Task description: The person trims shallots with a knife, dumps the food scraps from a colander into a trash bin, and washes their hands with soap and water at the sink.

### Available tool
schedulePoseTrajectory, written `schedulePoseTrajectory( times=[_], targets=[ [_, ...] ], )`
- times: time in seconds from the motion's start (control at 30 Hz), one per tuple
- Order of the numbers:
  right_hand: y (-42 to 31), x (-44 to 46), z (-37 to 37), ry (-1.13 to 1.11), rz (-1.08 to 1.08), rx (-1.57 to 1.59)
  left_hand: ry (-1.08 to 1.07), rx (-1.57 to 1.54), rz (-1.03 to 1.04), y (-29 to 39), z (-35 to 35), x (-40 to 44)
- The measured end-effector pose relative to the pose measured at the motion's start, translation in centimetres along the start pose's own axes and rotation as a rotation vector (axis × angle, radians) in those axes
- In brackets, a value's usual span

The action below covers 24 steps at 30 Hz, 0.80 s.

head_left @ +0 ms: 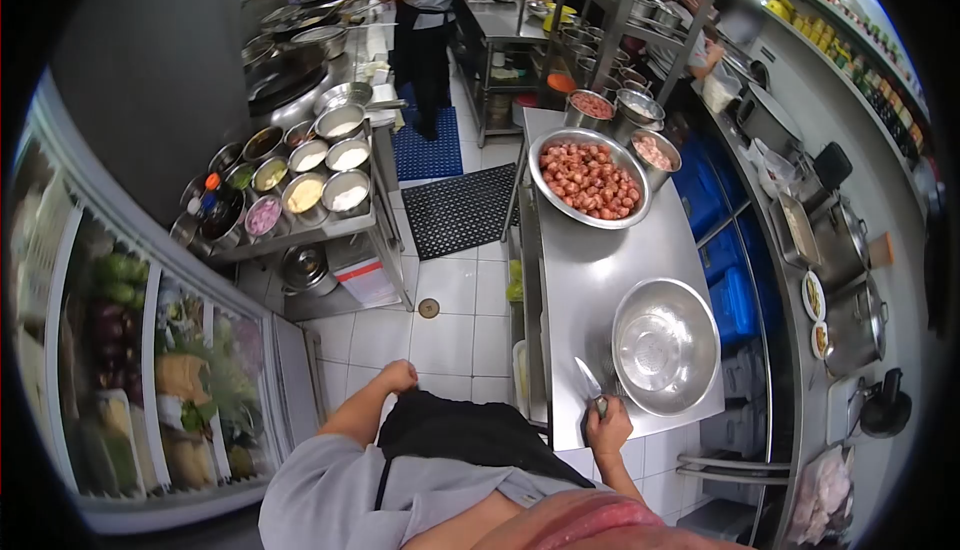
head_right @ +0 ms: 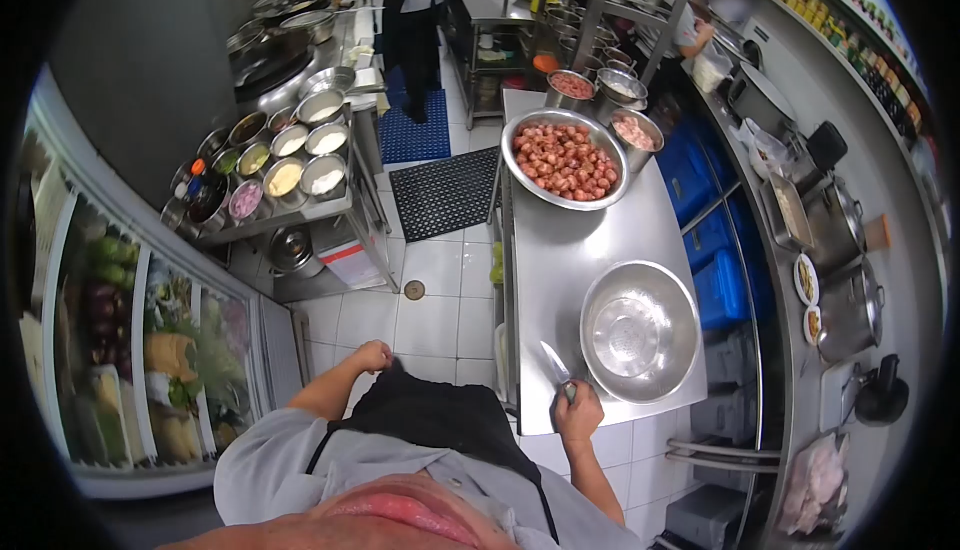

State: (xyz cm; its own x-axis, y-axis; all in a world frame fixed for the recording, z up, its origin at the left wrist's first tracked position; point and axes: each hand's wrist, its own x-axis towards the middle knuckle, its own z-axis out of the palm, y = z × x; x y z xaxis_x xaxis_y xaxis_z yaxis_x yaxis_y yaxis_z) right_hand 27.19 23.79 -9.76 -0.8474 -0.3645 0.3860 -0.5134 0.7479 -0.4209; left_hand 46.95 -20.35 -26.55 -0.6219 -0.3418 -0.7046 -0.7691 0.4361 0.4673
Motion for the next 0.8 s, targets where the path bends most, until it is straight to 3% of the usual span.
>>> schedulePoseTrajectory(
  times=[0.2,0.23,0.27,0.3,0.43,0.5,0.57,0.67,0.8],
  targets=[
    [-1.7,-0.3,1.1,0.055,0.171,-0.155,0.003,0.292,0.367,0.5,-3.9,9.2],
    [-1.6,-0.6,1.8,0.079,0.192,-0.193,-0.068,0.248,0.239,2.5,-5.9,8.8],
    [-1.5,-0.8,2.1,0.021,0.267,-0.243,0.001,0.304,0.334,-0.9,-5.0,14.3],
    [-2.2,-0.7,1.8,-0.014,0.306,-0.266,-0.045,0.288,0.253,0.5,-6.7,14.0],
    [-5.5,0.9,3.0,0.164,0.340,-0.156,-0.061,-0.060,0.180,2.4,-11.5,15.7],
    [-8.7,1.9,3.4,0.118,0.492,-0.042,-0.119,-0.219,0.178,3.7,-12.3,17.2],
    [-11.5,3.8,3.4,0.195,0.513,0.016,-0.152,-0.334,0.204,6.8,-12.6,18.6],
    [-13.5,8.1,-0.5,0.277,0.737,0.040,-0.160,-0.476,0.287,15.2,-14.5,17.4],
    [-7.8,11.3,-4.8,0.283,0.879,-0.129,-0.149,-0.705,0.609,27.9,-17.8,15.4]
  ],
)
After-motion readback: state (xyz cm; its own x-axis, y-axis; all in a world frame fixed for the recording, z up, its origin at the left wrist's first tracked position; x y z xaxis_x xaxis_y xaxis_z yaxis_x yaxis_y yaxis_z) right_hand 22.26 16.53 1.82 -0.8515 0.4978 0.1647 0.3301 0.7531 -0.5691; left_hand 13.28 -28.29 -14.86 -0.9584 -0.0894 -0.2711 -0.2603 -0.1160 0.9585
